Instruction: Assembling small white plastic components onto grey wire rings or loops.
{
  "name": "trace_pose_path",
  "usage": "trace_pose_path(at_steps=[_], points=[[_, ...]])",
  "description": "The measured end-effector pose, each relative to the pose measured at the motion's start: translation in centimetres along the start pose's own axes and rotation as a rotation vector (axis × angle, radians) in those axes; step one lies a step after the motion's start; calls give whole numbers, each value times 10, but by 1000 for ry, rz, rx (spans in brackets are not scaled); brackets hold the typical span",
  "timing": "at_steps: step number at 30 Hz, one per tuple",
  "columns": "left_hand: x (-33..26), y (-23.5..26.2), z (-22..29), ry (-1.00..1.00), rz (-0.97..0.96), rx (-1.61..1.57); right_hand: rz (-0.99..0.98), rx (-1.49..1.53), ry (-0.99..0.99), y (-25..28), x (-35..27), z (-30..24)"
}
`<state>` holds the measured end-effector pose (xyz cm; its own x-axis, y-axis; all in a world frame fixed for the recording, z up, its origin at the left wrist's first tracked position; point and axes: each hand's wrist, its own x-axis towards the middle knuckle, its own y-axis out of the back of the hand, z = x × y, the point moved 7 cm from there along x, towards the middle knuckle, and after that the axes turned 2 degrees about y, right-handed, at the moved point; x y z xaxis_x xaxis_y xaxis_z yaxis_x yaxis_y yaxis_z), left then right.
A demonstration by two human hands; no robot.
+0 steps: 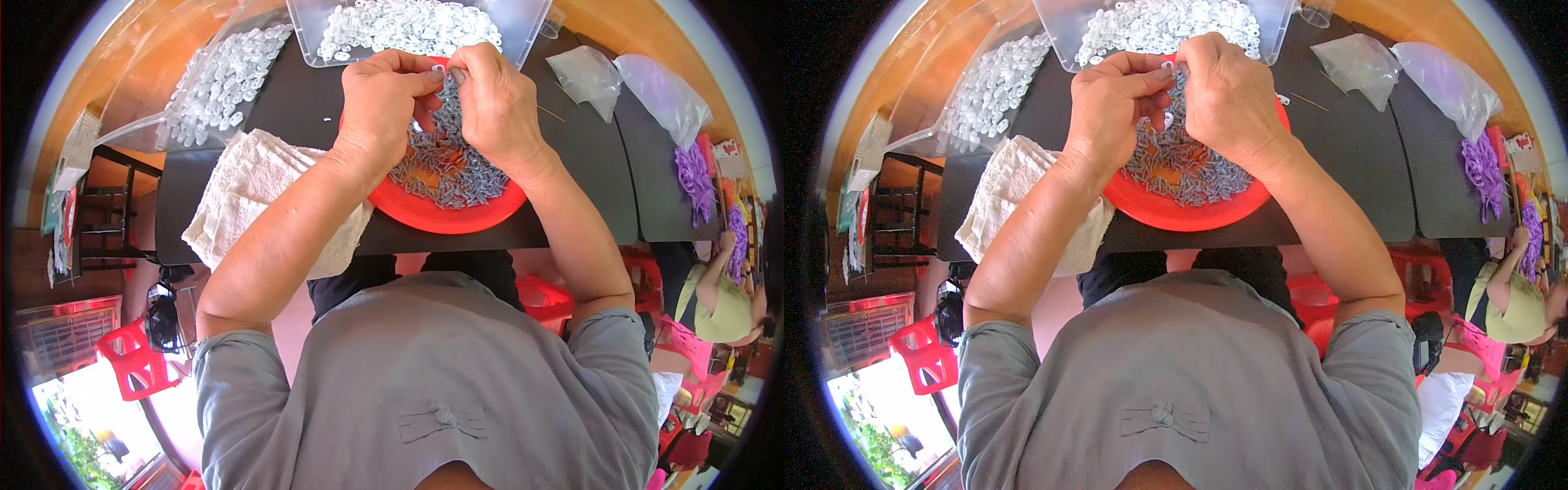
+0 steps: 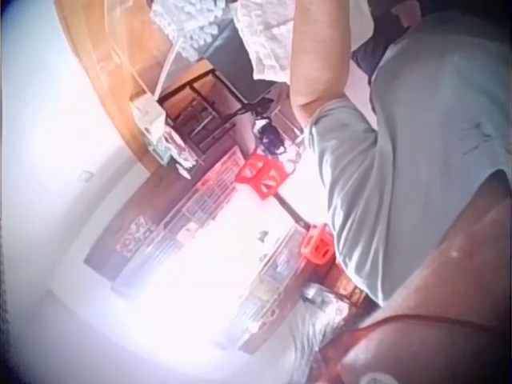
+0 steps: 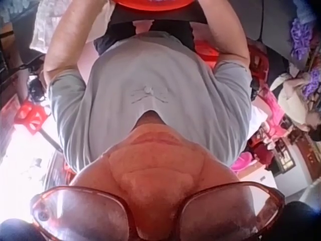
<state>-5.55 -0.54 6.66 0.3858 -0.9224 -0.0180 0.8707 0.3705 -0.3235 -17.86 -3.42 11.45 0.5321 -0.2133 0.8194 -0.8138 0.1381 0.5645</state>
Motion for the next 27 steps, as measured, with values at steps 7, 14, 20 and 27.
trace_pose_path(at_steps=[7, 14, 20, 27], points=[[-1, 1, -1, -23, 34, 32, 21, 8, 8, -5, -2, -4], [-1, 4, 4, -57, 81, 112, 21, 59, 13, -11, -1, -2], [2, 4, 0, -16, 58, -26, -9, 195, -89, -6, -1, 14], [5, 5, -2, 8, 53, -28, -56, 134, -94, -4, 0, 18]])
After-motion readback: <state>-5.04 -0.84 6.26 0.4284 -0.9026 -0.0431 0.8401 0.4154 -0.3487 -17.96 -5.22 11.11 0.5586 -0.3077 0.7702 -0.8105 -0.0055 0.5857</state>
